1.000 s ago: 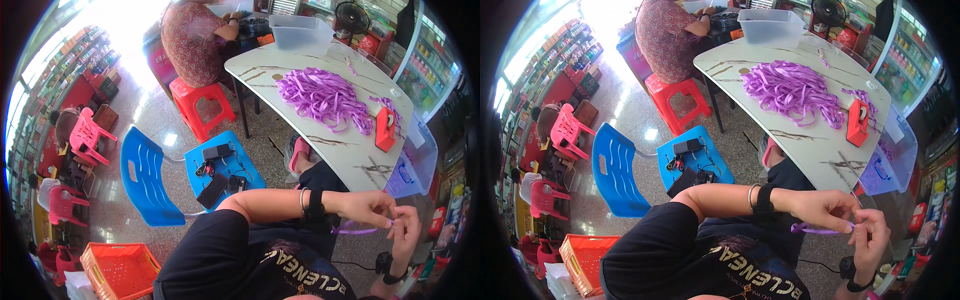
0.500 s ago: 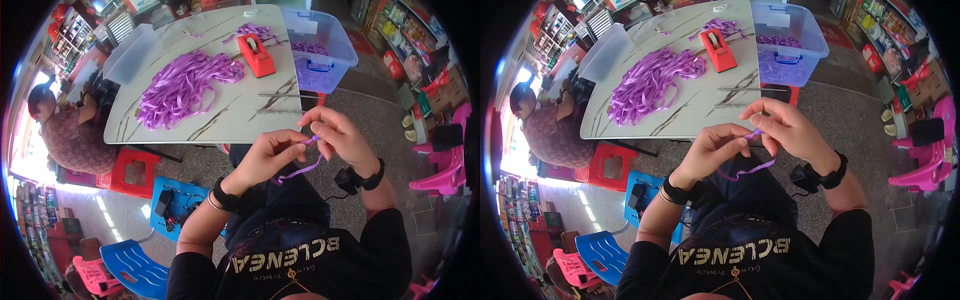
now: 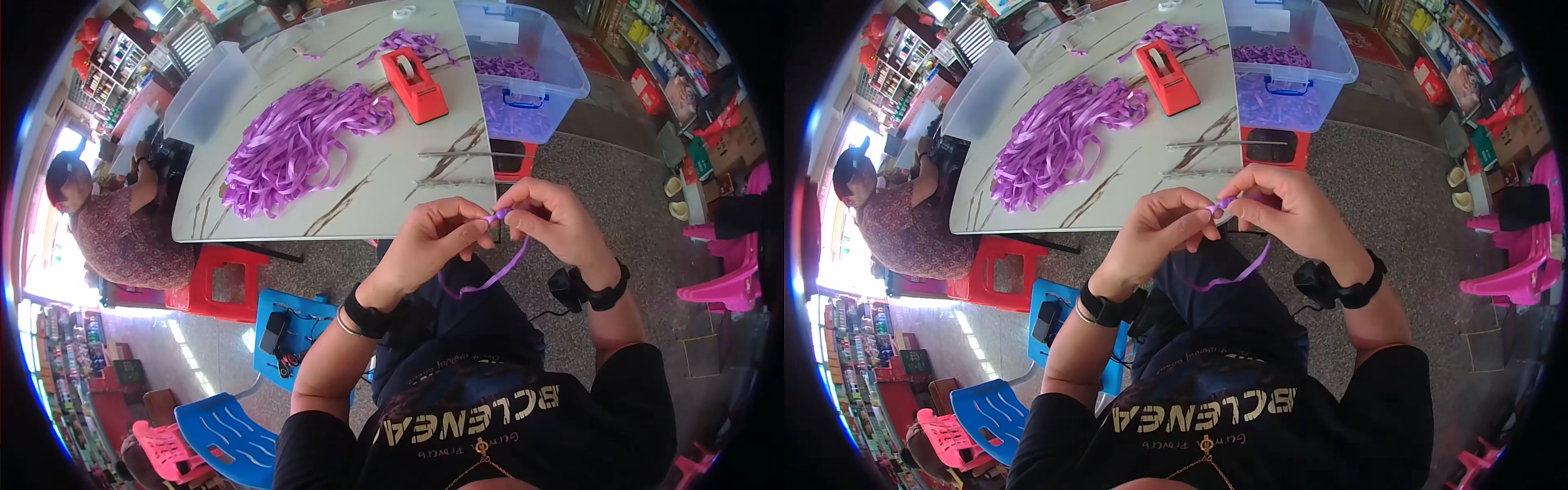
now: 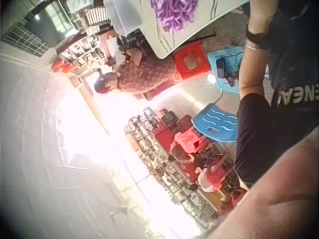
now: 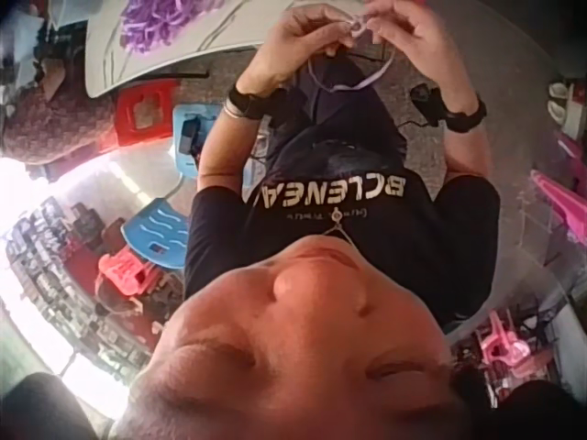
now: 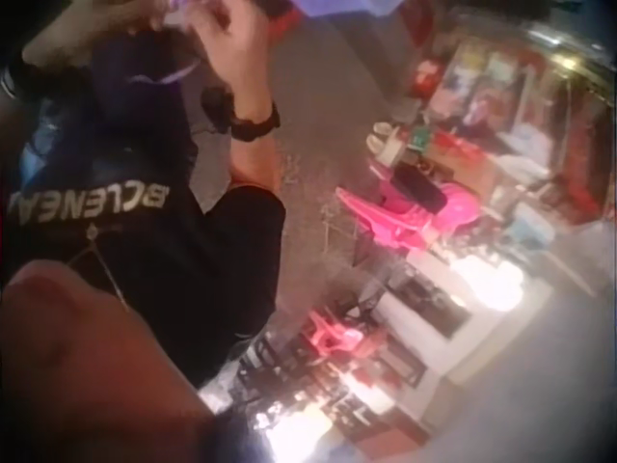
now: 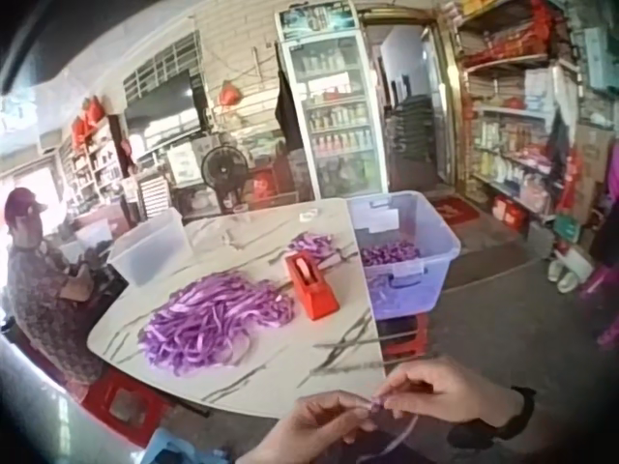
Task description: The person is assembling purple lanyards by tying ribbon and using tape.
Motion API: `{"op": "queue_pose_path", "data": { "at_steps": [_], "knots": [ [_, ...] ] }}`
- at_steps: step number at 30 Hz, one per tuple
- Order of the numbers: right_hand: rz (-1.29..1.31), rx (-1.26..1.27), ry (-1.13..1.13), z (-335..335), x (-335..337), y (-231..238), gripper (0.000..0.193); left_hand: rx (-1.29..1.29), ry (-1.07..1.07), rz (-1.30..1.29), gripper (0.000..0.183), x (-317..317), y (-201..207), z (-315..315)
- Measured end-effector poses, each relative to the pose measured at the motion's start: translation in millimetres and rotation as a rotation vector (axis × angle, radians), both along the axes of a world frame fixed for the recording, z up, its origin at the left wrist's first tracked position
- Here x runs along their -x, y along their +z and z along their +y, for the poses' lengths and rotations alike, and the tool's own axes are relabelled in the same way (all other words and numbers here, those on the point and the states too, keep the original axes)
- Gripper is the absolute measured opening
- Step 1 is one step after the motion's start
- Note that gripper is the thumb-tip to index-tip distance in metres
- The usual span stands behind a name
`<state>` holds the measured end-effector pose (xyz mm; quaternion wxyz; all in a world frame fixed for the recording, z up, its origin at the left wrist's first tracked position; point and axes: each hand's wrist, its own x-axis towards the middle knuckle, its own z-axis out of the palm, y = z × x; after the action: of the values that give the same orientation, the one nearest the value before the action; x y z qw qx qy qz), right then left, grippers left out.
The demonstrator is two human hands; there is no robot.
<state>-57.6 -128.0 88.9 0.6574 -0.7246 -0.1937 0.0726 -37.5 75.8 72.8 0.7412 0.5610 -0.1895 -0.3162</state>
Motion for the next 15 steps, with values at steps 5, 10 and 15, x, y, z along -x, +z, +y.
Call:
{"op": "queue_pose_path", "data": {
  "at_steps": [5, 10, 15],
  "knots": [
    [-0.263, 0.169, -0.221, 8, -2, 5, 0.012, -0.276, 0.128, -0.467, 0.028, -1, -1, 14],
    [-0.529, 0.192, -0.214, 17, -7, 8, 0.02, -0.05, 0.574, -0.537, 0.047, -8, 28, 35],
    [-0.536, 0.163, -0.187, 27, -11, 16, 0.022, -0.085, 1.306, -0.918, 0.039, -33, 69, 104]
  ]
}}
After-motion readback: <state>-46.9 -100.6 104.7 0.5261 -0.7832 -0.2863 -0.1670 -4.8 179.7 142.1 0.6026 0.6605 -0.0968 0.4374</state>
